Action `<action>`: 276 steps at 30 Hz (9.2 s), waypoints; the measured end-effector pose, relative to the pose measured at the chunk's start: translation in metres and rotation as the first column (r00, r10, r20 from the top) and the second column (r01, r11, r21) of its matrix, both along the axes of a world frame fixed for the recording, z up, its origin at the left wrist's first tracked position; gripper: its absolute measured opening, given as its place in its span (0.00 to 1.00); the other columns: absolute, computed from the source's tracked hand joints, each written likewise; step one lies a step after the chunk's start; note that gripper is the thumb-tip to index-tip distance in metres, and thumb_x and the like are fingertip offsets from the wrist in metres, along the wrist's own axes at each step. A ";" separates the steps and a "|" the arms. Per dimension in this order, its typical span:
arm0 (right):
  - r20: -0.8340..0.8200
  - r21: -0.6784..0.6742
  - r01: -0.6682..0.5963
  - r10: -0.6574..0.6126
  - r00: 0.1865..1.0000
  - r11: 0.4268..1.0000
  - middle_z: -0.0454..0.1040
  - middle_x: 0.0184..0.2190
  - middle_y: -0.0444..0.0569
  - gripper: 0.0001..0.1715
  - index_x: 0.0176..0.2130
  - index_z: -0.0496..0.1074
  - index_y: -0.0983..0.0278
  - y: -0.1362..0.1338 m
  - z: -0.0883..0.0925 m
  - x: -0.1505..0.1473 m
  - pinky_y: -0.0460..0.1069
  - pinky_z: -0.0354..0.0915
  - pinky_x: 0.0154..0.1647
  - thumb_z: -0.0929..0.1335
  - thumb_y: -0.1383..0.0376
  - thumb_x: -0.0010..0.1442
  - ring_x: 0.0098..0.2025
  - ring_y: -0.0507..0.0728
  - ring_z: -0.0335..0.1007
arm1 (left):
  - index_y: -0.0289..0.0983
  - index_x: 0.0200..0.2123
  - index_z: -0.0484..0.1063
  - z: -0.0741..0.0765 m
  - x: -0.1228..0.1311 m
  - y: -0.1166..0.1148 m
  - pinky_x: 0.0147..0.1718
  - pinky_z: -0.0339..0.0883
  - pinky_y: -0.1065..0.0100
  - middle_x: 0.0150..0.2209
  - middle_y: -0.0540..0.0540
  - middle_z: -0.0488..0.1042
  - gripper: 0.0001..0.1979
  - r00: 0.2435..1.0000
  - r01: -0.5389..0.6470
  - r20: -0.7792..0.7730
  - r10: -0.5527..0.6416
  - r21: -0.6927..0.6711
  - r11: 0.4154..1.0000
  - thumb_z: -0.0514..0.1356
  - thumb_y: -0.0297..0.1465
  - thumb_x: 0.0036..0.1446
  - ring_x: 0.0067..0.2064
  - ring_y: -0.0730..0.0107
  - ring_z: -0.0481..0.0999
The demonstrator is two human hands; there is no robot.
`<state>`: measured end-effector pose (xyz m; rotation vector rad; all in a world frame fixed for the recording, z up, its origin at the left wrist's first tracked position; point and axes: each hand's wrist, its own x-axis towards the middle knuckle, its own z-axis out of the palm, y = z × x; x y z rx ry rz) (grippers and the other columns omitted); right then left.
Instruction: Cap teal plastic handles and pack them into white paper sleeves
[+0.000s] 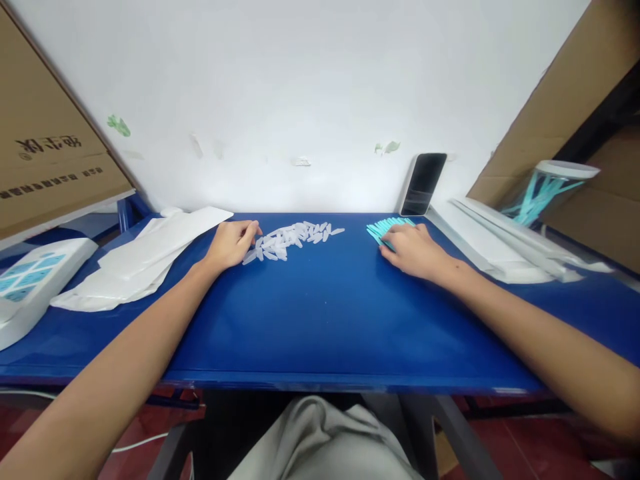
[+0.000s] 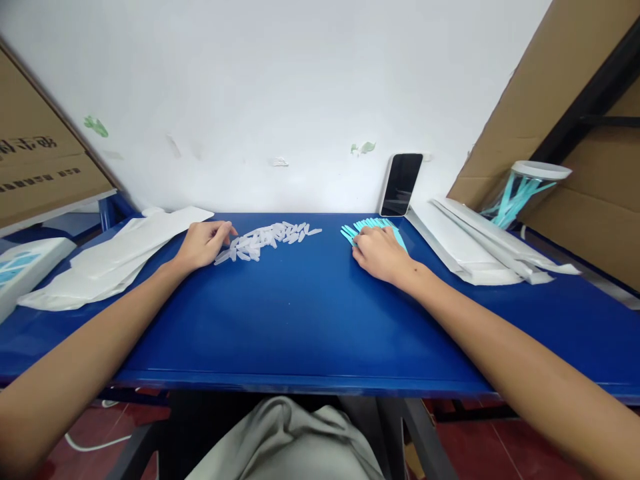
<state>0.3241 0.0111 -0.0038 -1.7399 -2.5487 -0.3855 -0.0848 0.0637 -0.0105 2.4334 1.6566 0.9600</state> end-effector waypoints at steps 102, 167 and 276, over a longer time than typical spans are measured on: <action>0.042 -0.057 0.070 -0.067 0.997 0.996 0.82 0.47 0.62 0.28 0.57 0.76 0.67 -0.018 0.003 -0.012 0.60 0.66 0.51 0.57 0.55 0.73 0.50 0.69 0.78 | 0.36 0.39 0.80 0.008 0.071 -0.052 0.33 0.60 0.66 0.27 0.48 0.75 0.20 0.834 0.484 -0.222 -0.505 -0.142 0.863 0.54 0.44 0.69 0.29 0.67 0.72; -0.349 -0.005 -0.555 0.518 0.781 0.832 0.77 0.60 0.56 0.26 0.60 0.77 0.65 -0.030 -0.009 -0.035 0.62 0.72 0.61 0.59 0.70 0.70 0.62 0.65 0.74 | 0.47 0.74 0.54 0.007 0.068 -0.056 0.73 0.33 0.41 0.77 0.44 0.45 0.34 0.862 0.329 -0.264 -0.433 -0.359 0.874 0.39 0.54 0.74 0.78 0.50 0.42; -0.074 -0.049 -0.418 0.414 0.907 0.907 0.80 0.51 0.61 0.24 0.50 0.80 0.67 -0.035 0.002 -0.033 0.57 0.74 0.49 0.58 0.63 0.74 0.51 0.66 0.78 | 0.40 0.67 0.68 0.007 0.068 -0.053 0.68 0.51 0.45 0.69 0.37 0.64 0.32 0.817 0.420 -0.315 -0.482 -0.247 0.873 0.46 0.53 0.72 0.69 0.44 0.61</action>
